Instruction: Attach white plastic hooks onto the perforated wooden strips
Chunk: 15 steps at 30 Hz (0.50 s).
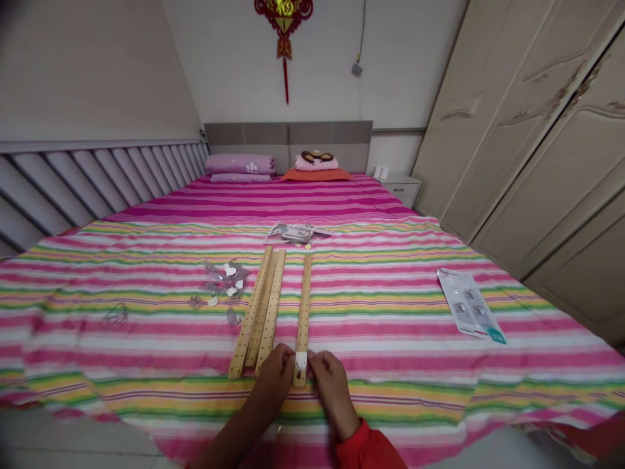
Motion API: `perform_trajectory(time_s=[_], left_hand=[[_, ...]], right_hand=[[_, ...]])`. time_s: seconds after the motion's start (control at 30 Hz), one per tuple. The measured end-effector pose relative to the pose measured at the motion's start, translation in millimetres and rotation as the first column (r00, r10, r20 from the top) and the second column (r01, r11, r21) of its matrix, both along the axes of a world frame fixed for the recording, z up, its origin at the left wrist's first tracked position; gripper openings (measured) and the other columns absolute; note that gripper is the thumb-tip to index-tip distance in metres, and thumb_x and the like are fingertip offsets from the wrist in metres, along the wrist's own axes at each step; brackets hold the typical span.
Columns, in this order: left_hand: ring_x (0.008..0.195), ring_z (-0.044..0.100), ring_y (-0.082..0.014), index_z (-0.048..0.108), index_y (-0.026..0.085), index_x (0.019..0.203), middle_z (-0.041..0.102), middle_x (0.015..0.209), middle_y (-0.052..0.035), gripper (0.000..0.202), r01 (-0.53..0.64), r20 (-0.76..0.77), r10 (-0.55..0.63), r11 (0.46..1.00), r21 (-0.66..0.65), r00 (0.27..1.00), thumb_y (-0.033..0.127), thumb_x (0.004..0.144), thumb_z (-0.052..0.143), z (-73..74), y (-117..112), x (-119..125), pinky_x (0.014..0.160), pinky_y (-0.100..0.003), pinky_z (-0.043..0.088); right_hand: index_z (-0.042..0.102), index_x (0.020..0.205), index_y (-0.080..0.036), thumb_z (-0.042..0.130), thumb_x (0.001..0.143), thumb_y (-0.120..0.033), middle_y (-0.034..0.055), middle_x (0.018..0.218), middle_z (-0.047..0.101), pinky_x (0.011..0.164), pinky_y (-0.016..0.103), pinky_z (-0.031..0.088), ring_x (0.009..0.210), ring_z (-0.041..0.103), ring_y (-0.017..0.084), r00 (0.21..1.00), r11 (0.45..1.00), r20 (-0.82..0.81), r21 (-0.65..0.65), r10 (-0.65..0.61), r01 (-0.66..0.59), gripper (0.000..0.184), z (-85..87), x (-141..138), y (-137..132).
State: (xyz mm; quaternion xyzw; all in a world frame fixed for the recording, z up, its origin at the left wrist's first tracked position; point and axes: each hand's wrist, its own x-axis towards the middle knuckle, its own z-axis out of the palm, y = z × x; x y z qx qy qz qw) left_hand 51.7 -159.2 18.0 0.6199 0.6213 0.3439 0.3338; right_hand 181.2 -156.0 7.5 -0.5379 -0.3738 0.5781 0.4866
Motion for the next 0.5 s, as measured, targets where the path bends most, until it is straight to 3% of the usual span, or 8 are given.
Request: perform_trajectory(time_s=[0.1,0.2,0.33,0.5], left_hand=[[0.074,0.054,-0.0184,0.051,0.020,0.082,0.058,0.077,-0.0048,0.019,0.004,0.000,-0.004,1.000,0.007,1.000,0.030,0.087,0.035,1.3,-2.5,3.1,0.071,-0.031,0.038],[0.072,0.055,-0.0182,0.052,0.019,0.086,0.058,0.075,-0.0038,0.024,-0.027,0.118,0.038,0.995,-0.093,0.992,0.035,0.086,0.035,-0.3,-0.9,8.2,0.069,-0.030,0.040],[0.065,0.053,-0.0157,0.049,0.020,0.076,0.054,0.067,0.0010,0.021,-0.081,0.285,0.145,0.971,-0.224,0.948,0.039,0.082,0.042,-4.2,5.4,15.2,0.063,-0.027,0.040],[0.062,0.051,-0.0149,0.042,0.022,0.062,0.048,0.058,0.0033,0.022,-0.122,0.281,0.198,0.956,-0.267,0.939,0.028,0.083,0.041,-2.8,9.7,21.8,0.062,-0.027,0.039]], right_hand=[[0.050,0.053,-0.020,0.067,0.062,-0.060,-0.0086,0.037,0.042,0.033,0.023,0.023,0.029,0.034,0.007,0.999,0.999,0.020,-0.007,0.038,-0.038,0.044,0.4,-2.1,1.2],[0.052,0.053,-0.020,0.070,0.059,-0.059,-0.0093,0.037,0.040,0.035,0.023,0.021,0.031,0.032,0.007,0.998,0.998,0.010,-0.025,0.062,-0.061,0.043,-0.2,-4.6,4.4],[0.053,0.051,-0.019,0.075,0.056,-0.052,-0.0082,0.042,0.040,0.040,0.023,0.022,0.040,0.032,0.007,1.000,1.000,-0.015,-0.019,0.002,-0.002,0.040,-2.1,-6.8,8.3],[0.049,0.048,-0.020,0.075,0.055,-0.047,-0.0075,0.042,0.040,0.041,0.025,0.023,0.042,0.032,0.008,0.996,0.999,-0.082,-0.035,-0.024,0.022,0.038,-2.6,-6.0,10.3]])
